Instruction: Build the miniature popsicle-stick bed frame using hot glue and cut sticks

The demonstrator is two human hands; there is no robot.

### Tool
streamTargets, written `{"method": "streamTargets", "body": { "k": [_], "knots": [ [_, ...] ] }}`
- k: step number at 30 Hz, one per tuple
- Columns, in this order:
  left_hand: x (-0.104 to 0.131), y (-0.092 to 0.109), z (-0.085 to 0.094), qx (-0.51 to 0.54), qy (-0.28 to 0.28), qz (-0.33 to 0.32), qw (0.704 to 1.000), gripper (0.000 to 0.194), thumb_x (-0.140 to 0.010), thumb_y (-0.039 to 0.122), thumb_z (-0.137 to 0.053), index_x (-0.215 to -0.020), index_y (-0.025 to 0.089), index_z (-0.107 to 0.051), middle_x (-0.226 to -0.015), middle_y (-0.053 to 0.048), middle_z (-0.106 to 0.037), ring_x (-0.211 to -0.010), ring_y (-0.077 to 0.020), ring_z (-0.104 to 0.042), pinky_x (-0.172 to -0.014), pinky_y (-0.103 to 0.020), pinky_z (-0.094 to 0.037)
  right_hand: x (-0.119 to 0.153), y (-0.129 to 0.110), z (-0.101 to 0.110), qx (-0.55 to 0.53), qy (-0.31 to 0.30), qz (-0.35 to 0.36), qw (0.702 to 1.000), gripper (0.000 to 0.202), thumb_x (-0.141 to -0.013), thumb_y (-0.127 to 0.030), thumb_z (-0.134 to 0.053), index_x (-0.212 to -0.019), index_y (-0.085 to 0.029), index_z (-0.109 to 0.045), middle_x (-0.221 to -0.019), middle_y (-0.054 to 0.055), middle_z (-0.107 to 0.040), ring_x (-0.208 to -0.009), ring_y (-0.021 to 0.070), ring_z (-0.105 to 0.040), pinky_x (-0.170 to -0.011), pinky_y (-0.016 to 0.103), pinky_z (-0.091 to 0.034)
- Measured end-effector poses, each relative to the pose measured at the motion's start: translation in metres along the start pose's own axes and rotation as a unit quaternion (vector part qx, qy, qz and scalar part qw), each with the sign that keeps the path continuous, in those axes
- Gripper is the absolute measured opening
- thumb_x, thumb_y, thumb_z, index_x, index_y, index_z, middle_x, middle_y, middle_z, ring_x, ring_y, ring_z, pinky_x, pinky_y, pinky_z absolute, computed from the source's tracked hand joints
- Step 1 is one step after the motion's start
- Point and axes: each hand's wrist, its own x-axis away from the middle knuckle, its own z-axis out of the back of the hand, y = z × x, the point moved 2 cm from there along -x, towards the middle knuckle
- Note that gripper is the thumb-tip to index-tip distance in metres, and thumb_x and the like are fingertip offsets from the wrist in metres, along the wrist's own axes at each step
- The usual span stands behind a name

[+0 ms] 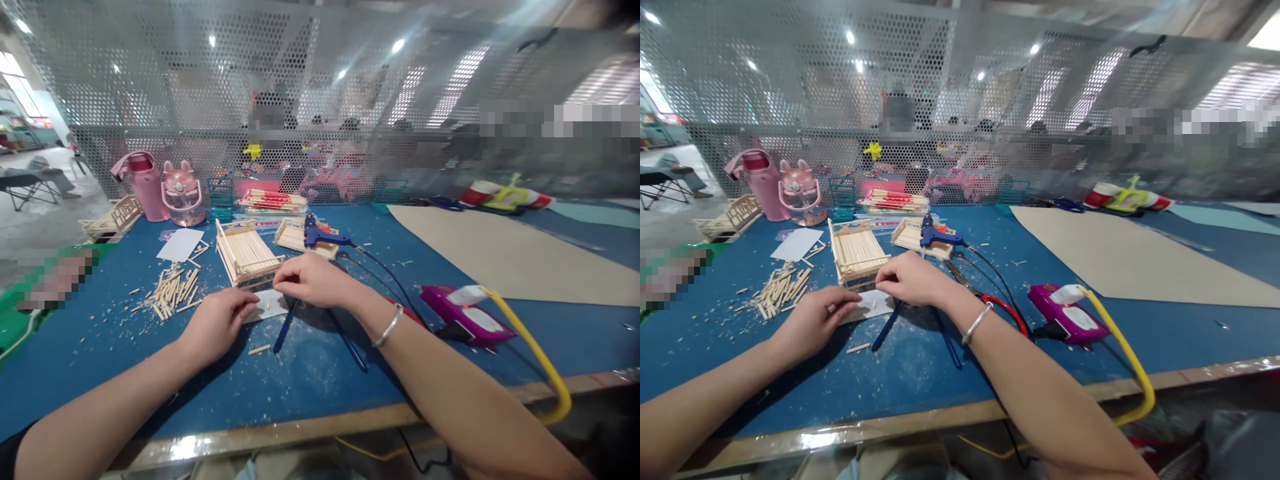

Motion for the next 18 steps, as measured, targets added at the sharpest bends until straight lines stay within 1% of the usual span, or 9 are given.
{"method": "streamTargets", "body": {
  "k": [2, 4, 6, 9, 12, 15, 18],
  "knots": [
    [0.0, -0.002, -0.005, -0.116, -0.031, -0.035, 0.992, 0.027, -0.088, 0.022, -0.041, -0.092, 0.018, -0.068, -0.089, -0.008, -0.064, -0.082, -0.02, -0.06, -0.076, -0.033, -0.046, -0.002, 0.005, -0.003, -0.014, -0.042, -0.047, 0.998, 0.013, -0.071, -0.011, -0.056, -0.072, -0.013, -0.068, -0.062, 0.0, -0.063, -0.055, 0.0083, -0.051, -0.054, 0.019, -0.036],
    [0.0, -0.003, -0.01, -0.17, -0.053, -0.034, 0.983, 0.032, -0.091, 0.022, -0.037, -0.094, 0.021, -0.068, -0.088, -0.007, -0.061, -0.081, -0.0194, -0.059, -0.074, -0.031, -0.046, -0.002, 0.007, -0.011, -0.018, -0.079, -0.054, 0.995, 0.014, -0.069, -0.008, -0.055, -0.072, -0.014, -0.068, -0.058, -0.002, -0.061, -0.052, 0.0075, -0.049, -0.052, 0.019, -0.034],
    [0.0, -0.003, -0.012, -0.188, -0.062, -0.035, 0.98, 0.033, -0.092, 0.023, -0.035, -0.097, 0.023, -0.067, -0.088, -0.006, -0.059, -0.082, -0.0186, -0.059, -0.074, -0.029, -0.046, -0.001, 0.009, -0.018, -0.015, -0.093, -0.041, 0.995, 0.015, -0.07, -0.008, -0.055, -0.073, -0.015, -0.068, -0.06, -0.003, -0.061, -0.054, 0.0077, -0.049, -0.054, 0.019, -0.034],
    [-0.002, -0.002, -0.013, -0.205, -0.078, -0.042, 0.975, 0.033, -0.092, 0.025, -0.033, -0.104, 0.025, -0.065, -0.089, -0.005, -0.058, -0.082, -0.0184, -0.06, -0.072, -0.028, -0.046, 0.001, 0.013, -0.024, -0.008, -0.059, -0.023, 0.998, 0.012, -0.076, -0.012, -0.056, -0.076, -0.014, -0.068, -0.07, 0.001, -0.064, -0.065, 0.0103, -0.054, -0.063, 0.021, -0.038],
    [-0.004, -0.002, -0.012, -0.233, -0.097, -0.054, 0.966, 0.035, -0.092, 0.025, -0.031, -0.109, 0.025, -0.062, -0.089, -0.006, -0.058, -0.081, -0.0197, -0.06, -0.069, -0.029, -0.045, 0.004, 0.017, -0.028, 0.03, -0.038, -0.001, 0.999, 0.012, -0.08, -0.013, -0.056, -0.077, -0.014, -0.068, -0.076, 0.004, -0.063, -0.072, 0.012, -0.054, -0.068, 0.022, -0.039],
    [-0.006, -0.001, -0.01, -0.247, -0.113, -0.068, 0.96, 0.036, -0.091, 0.024, -0.031, -0.109, 0.025, -0.062, -0.087, -0.007, -0.057, -0.078, -0.0208, -0.06, -0.066, -0.03, -0.045, 0.005, 0.016, -0.031, 0.083, -0.052, 0.019, 0.995, 0.015, -0.083, -0.013, -0.052, -0.077, -0.013, -0.066, -0.076, 0.005, -0.061, -0.071, 0.0123, -0.052, -0.066, 0.023, -0.038],
    [-0.007, -0.001, -0.008, -0.246, -0.124, -0.073, 0.958, 0.036, -0.091, 0.023, -0.031, -0.11, 0.025, -0.062, -0.088, -0.007, -0.058, -0.079, -0.0209, -0.061, -0.067, -0.03, -0.045, 0.005, 0.013, -0.033, 0.127, -0.078, 0.037, 0.988, 0.016, -0.082, -0.011, -0.051, -0.075, -0.014, -0.065, -0.075, 0.004, -0.06, -0.069, 0.0124, -0.051, -0.065, 0.023, -0.036]
  ]
}}
